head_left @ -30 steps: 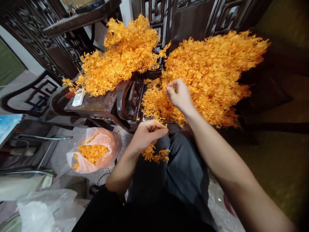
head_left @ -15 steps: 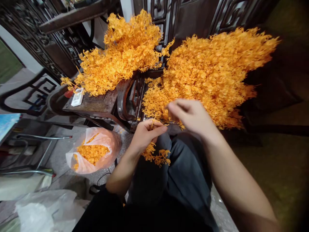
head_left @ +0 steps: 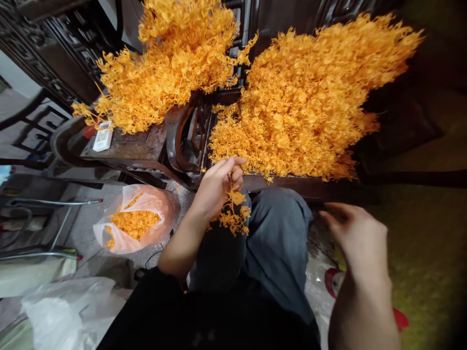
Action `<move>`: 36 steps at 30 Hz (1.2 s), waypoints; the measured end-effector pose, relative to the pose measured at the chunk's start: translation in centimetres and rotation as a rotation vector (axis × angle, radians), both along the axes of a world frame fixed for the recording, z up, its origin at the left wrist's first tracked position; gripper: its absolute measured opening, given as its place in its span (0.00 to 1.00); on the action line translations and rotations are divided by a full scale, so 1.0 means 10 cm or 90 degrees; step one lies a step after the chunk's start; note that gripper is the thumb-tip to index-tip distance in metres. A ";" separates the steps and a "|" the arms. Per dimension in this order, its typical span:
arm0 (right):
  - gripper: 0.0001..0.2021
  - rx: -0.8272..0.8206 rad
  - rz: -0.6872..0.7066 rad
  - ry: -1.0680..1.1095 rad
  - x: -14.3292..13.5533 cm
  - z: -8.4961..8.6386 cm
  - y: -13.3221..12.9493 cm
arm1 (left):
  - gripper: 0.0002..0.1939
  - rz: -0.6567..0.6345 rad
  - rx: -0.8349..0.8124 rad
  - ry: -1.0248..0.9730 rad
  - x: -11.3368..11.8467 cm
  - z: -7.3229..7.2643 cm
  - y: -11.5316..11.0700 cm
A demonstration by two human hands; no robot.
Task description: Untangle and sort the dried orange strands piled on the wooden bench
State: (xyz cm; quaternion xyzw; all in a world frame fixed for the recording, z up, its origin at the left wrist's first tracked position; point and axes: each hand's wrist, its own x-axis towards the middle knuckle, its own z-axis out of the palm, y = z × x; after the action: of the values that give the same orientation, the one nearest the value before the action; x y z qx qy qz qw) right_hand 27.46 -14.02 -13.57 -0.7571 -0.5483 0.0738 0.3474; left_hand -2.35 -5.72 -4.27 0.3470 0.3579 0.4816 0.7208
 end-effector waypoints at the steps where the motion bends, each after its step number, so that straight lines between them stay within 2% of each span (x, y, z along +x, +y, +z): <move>1: 0.16 0.026 0.030 -0.008 -0.06 0.02 -0.05 | 0.12 0.002 -0.002 -0.002 0.03 0.01 0.01; 4: 0.10 0.164 0.098 0.117 -0.53 0.31 -0.10 | 0.11 0.007 0.015 0.022 0.15 0.03 0.01; 5: 0.11 0.160 0.187 0.184 -0.73 0.44 -0.08 | 0.11 0.011 0.026 0.037 0.18 0.03 0.00; 7: 0.22 0.132 0.363 0.236 -1.08 0.65 0.01 | 0.12 0.019 0.045 0.076 0.23 0.03 -0.03; 8: 0.23 0.148 0.411 0.236 -1.21 0.73 0.07 | 0.12 0.020 0.054 0.099 0.23 0.04 -0.05; 10: 0.18 0.203 0.439 0.230 -1.38 0.79 0.18 | 0.12 0.007 0.075 0.144 0.19 0.03 -0.08; 12: 0.11 0.242 0.419 0.250 -1.43 0.79 0.26 | 0.16 -0.028 0.100 0.178 0.09 0.02 -0.11; 14: 0.07 0.223 0.397 0.312 -1.42 0.76 0.29 | 0.20 -0.060 0.130 0.207 -0.02 -0.01 -0.12; 20: 0.03 0.090 0.400 0.544 -1.29 0.71 0.29 | 0.12 -0.078 0.214 0.286 -0.20 -0.10 -0.10; 23: 0.03 0.067 0.394 0.497 -1.25 0.73 0.31 | 0.07 -0.035 0.281 0.363 -0.17 -0.07 -0.14; 26: 0.05 0.105 0.391 0.377 -1.25 0.75 0.35 | 0.03 0.011 0.338 0.464 -0.11 -0.03 -0.21; 29: 0.06 0.120 0.404 0.337 -1.17 0.75 0.36 | 0.04 0.055 0.383 0.536 -0.14 -0.02 -0.25; 31: 0.04 0.119 0.346 0.384 -1.04 0.72 0.36 | 0.04 0.163 0.409 0.580 -0.26 -0.02 -0.23; 33: 0.05 0.149 0.227 0.457 -0.87 0.69 0.34 | 0.03 0.286 0.396 0.611 -0.40 -0.02 -0.20; 34: 0.06 0.168 0.174 0.492 -0.79 0.67 0.34 | 0.02 0.314 0.372 0.605 -0.47 -0.03 -0.18; 36: 0.09 0.171 0.146 0.548 -0.71 0.67 0.38 | 0.04 0.265 0.305 0.526 -0.53 -0.03 -0.16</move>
State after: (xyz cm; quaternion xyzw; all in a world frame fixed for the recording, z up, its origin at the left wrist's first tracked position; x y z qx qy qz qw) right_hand 20.37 -10.22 -6.87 -0.5403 -0.4389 0.3476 0.6282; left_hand -7.69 -7.36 -4.57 0.5846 0.5539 0.5061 0.3088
